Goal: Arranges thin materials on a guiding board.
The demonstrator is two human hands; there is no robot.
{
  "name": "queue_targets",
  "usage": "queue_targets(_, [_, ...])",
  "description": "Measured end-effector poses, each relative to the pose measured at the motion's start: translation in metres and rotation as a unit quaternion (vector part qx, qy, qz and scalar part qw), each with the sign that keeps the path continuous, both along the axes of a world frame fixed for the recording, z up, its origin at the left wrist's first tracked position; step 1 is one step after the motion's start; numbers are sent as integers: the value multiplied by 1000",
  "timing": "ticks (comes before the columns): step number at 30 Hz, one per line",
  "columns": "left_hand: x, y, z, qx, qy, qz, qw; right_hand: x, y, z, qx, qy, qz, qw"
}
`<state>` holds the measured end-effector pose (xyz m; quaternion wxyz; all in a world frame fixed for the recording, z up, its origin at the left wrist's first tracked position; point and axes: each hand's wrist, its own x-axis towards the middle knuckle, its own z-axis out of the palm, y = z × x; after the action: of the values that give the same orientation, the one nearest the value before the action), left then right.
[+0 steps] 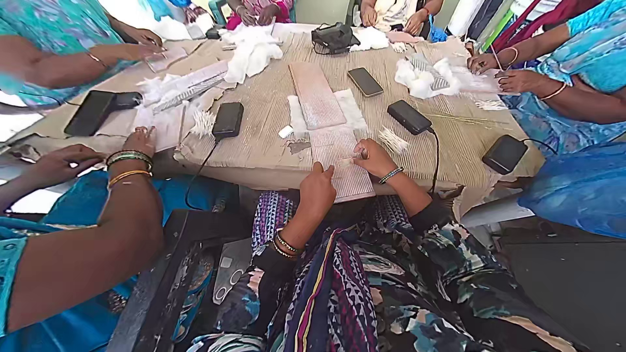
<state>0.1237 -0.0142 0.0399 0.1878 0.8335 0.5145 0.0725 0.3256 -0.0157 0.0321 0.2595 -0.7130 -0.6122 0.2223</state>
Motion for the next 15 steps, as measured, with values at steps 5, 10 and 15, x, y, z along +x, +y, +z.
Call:
queue_targets(5, [5,-4,8,-40,80,3,996,-7,-9,2,91,-50,29,994])
queue_targets(10, [6,-3,8,-42,89,2,995,-27,-9,-15,131,-224,241,935])
queue_targets(15, [-5,-4,7,-50,71,-16,996,-37,-38,-12,-27,-255,255,932])
